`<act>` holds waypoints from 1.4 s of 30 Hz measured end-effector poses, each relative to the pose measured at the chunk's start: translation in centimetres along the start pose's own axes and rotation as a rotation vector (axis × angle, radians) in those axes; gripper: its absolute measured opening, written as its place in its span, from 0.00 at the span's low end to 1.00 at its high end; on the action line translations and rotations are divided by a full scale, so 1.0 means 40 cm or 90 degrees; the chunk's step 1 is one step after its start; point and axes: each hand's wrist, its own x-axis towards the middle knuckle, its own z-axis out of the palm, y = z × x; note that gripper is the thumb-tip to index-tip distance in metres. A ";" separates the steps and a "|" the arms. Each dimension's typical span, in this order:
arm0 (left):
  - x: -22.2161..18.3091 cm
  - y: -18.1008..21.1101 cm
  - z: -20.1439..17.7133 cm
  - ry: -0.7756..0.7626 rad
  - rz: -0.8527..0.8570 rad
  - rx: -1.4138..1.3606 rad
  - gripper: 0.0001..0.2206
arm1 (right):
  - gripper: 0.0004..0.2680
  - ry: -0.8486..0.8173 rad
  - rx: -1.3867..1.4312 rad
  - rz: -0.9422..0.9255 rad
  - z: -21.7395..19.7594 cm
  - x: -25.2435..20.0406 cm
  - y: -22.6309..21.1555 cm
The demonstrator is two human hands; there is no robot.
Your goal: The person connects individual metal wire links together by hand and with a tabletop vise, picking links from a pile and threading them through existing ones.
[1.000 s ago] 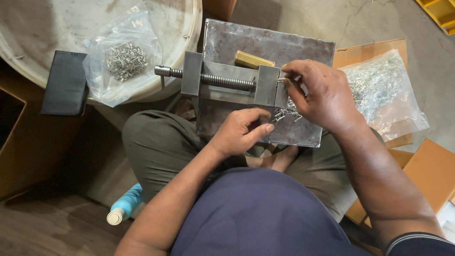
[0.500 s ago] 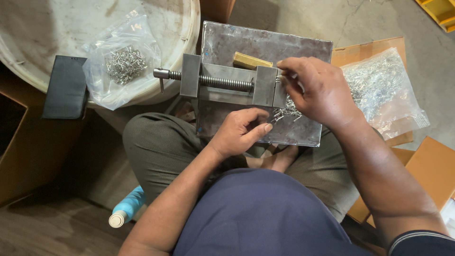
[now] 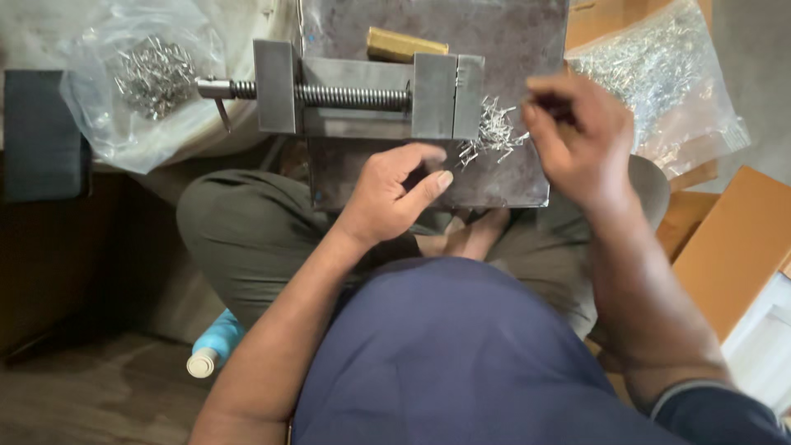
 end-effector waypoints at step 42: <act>0.001 -0.002 0.025 -0.028 0.101 0.191 0.08 | 0.03 -0.122 0.980 0.600 0.135 -0.075 -0.082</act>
